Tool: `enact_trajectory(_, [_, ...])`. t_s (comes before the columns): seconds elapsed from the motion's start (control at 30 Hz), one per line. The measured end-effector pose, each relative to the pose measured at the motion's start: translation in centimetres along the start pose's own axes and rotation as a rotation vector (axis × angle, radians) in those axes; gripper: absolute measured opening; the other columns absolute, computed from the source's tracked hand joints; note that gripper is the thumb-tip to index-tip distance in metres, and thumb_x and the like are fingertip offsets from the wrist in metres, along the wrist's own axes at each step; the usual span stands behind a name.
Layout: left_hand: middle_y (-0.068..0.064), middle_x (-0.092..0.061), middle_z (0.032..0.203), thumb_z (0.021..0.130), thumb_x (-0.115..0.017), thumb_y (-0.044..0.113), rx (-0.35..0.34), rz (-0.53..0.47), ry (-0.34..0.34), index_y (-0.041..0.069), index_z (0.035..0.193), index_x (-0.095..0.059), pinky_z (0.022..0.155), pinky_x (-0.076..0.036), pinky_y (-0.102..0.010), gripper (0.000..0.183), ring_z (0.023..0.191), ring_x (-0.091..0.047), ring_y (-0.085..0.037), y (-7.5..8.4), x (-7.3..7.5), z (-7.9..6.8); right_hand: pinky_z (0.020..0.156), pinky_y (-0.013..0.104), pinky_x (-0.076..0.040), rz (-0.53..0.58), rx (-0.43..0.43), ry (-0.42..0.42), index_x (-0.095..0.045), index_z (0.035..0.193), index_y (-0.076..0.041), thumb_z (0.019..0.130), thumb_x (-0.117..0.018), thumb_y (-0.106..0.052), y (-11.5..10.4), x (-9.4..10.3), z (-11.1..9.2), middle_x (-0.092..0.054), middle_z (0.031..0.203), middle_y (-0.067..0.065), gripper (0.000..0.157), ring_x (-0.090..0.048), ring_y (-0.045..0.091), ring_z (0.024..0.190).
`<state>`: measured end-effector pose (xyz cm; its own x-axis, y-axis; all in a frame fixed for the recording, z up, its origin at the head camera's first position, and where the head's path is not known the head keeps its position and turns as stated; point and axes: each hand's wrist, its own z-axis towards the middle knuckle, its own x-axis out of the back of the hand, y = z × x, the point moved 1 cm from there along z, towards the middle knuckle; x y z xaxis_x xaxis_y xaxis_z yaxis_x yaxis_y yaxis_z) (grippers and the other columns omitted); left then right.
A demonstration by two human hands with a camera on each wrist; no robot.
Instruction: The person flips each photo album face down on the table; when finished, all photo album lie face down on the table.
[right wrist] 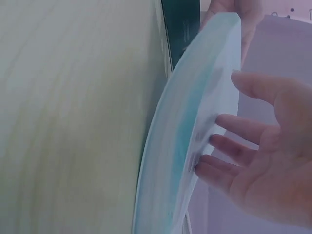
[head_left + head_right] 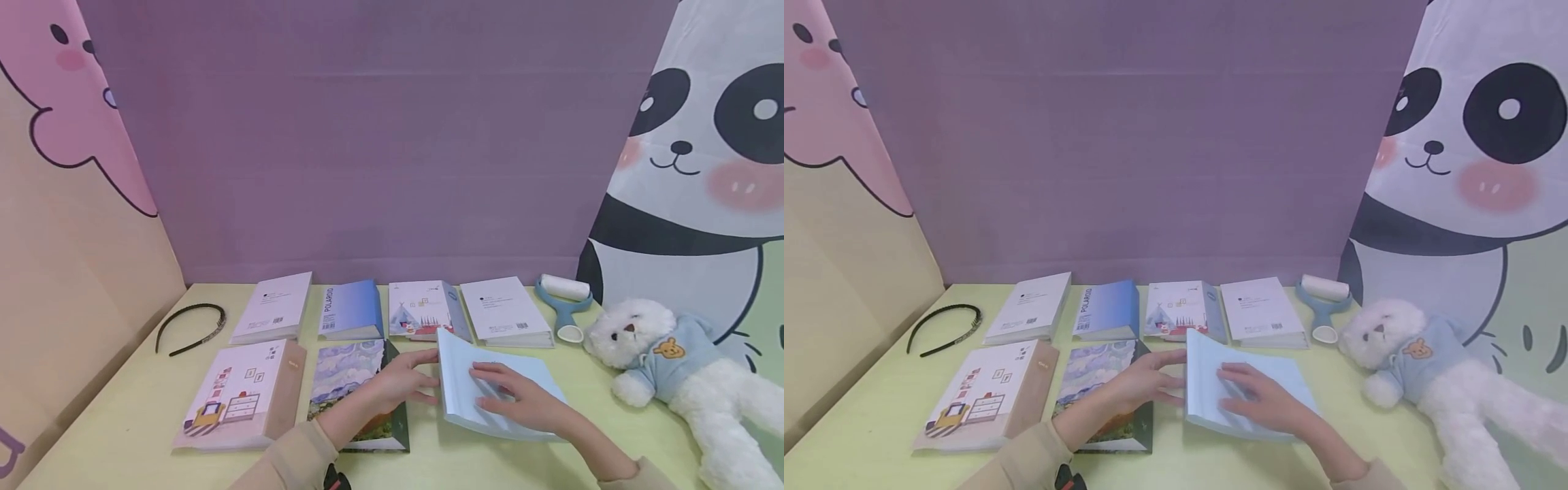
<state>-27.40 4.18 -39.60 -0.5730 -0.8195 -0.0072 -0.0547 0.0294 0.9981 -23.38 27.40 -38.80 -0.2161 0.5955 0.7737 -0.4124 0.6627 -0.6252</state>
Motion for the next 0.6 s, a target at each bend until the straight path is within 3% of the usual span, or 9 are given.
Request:
enact_trajectory(0.13, [-0.012,-0.042,0.143,0.092,-0.053,0.0,-0.025,0.013,-0.001,0.008,0.143,-0.039,0.084,-0.055,-0.036,0.053,0.11,-0.06,-0.024,0.4,-0.2,-0.2,0.094,0.045,-0.047,0.001,-0.009,0.078,-0.058,0.127,-0.005,0.091,-0.061,-0.032,-0.7,-0.1,0.4,-0.051,0.134,0.017,0.046,-0.048,0.038,0.123])
enact_trajectory(0.33, [-0.01,-0.046,0.142,0.091,-0.059,0.005,-0.085,0.035,0.053,0.011,0.138,-0.047,0.085,-0.055,-0.033,0.049,0.107,-0.062,-0.02,0.7,-0.4,-0.5,0.093,0.041,-0.049,0.026,-0.06,0.227,-0.063,0.12,-0.003,0.092,-0.059,-0.027,-1.7,-0.3,1.1,-0.063,0.119,0.012,0.037,-0.058,0.032,0.113])
enact_trajectory(0.43, [-0.007,-0.045,0.143,0.092,-0.059,0.009,-0.119,0.041,0.059,0.014,0.138,-0.048,0.088,-0.053,-0.035,0.048,0.109,-0.062,-0.02,0.8,-0.3,-0.7,0.091,0.038,-0.051,0.067,-0.118,0.253,-0.063,0.121,-0.004,0.093,-0.058,-0.03,-2.4,-0.4,1.4,-0.062,0.12,0.013,0.039,-0.059,0.03,0.113])
enact_trajectory(0.6, [-0.002,-0.039,0.148,0.093,-0.054,0.003,-0.183,0.038,0.033,0.019,0.142,-0.041,0.095,-0.049,-0.039,0.054,0.124,-0.053,-0.023,1.1,-0.4,-0.8,0.083,0.034,-0.055,0.221,-0.24,0.261,-0.058,0.126,-0.001,0.093,-0.056,-0.039,-3.8,-0.2,2.0,-0.055,0.129,0.019,0.05,-0.059,0.03,0.113])
